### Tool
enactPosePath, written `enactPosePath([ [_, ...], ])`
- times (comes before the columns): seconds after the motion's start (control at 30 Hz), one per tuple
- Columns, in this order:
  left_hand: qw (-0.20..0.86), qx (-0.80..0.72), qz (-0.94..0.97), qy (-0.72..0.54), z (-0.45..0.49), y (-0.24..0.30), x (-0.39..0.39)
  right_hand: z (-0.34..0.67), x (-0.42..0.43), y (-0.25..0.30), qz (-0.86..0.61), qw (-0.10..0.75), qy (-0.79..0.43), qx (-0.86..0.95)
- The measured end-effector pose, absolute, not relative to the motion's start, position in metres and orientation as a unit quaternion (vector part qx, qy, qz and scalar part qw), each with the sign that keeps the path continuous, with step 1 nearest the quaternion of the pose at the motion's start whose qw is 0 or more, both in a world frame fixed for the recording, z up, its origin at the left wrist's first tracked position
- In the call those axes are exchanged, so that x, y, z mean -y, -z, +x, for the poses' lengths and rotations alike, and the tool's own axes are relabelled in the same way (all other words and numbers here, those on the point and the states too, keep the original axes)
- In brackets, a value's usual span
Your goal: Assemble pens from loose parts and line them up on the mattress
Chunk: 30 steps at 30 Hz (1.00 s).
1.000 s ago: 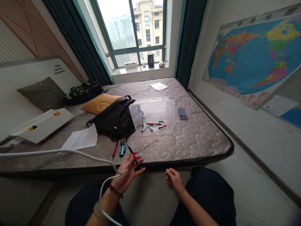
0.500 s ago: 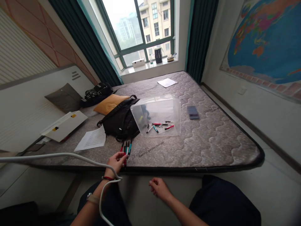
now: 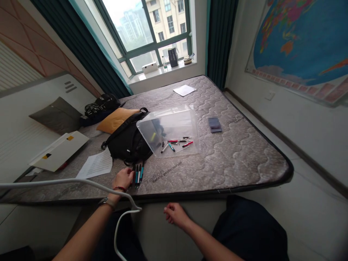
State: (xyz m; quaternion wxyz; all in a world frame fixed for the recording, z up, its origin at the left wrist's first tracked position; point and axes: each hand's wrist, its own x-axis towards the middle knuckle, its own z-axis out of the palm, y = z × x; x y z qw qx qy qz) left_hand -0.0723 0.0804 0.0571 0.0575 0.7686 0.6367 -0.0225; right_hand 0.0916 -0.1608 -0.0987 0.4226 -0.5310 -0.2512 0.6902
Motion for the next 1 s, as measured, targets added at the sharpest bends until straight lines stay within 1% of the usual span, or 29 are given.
enactPosePath([
  [0.07, 0.029, -0.603, 0.797, 0.008, -0.067, -0.059, -0.067, 0.091, 0.162, 0.099, -0.534, 0.417, -0.691, 0.251],
  [0.13, 0.032, -0.554, 0.832, 0.001, -0.059, -0.059, -0.051, 0.089, 0.163, 0.099, -0.536, 0.417, -0.690, 0.252],
  [0.23, 0.087, -0.476, 0.875, -0.001, -0.041, -0.059, -0.028, 0.088, 0.164, 0.098, -0.538, 0.411, -0.691, 0.252],
  [0.37, 0.191, -0.335, 0.922, 0.029, -0.010, -0.064, -0.013, 0.088, 0.162, 0.095, -0.545, 0.399, -0.690, 0.260],
  [0.4, 0.207, -0.308, 0.928, 0.033, -0.001, -0.067, -0.014, 0.088, 0.162, 0.095, -0.545, 0.402, -0.687, 0.264],
  [0.47, 0.203, -0.281, 0.937, 0.044, 0.018, -0.073, -0.018, 0.088, 0.161, 0.094, -0.543, 0.413, -0.680, 0.269],
  [0.6, 0.129, -0.291, 0.944, 0.091, 0.059, -0.078, -0.038, 0.085, 0.162, 0.095, -0.534, 0.437, -0.672, 0.268],
  [0.83, 0.080, -0.341, 0.932, 0.097, 0.122, -0.063, -0.074, 0.091, 0.166, 0.078, -0.538, 0.456, -0.626, 0.333],
  [1.0, 0.035, -0.398, 0.910, 0.109, 0.150, -0.055, -0.098, 0.097, 0.162, 0.063, -0.574, 0.463, -0.629, 0.247],
])
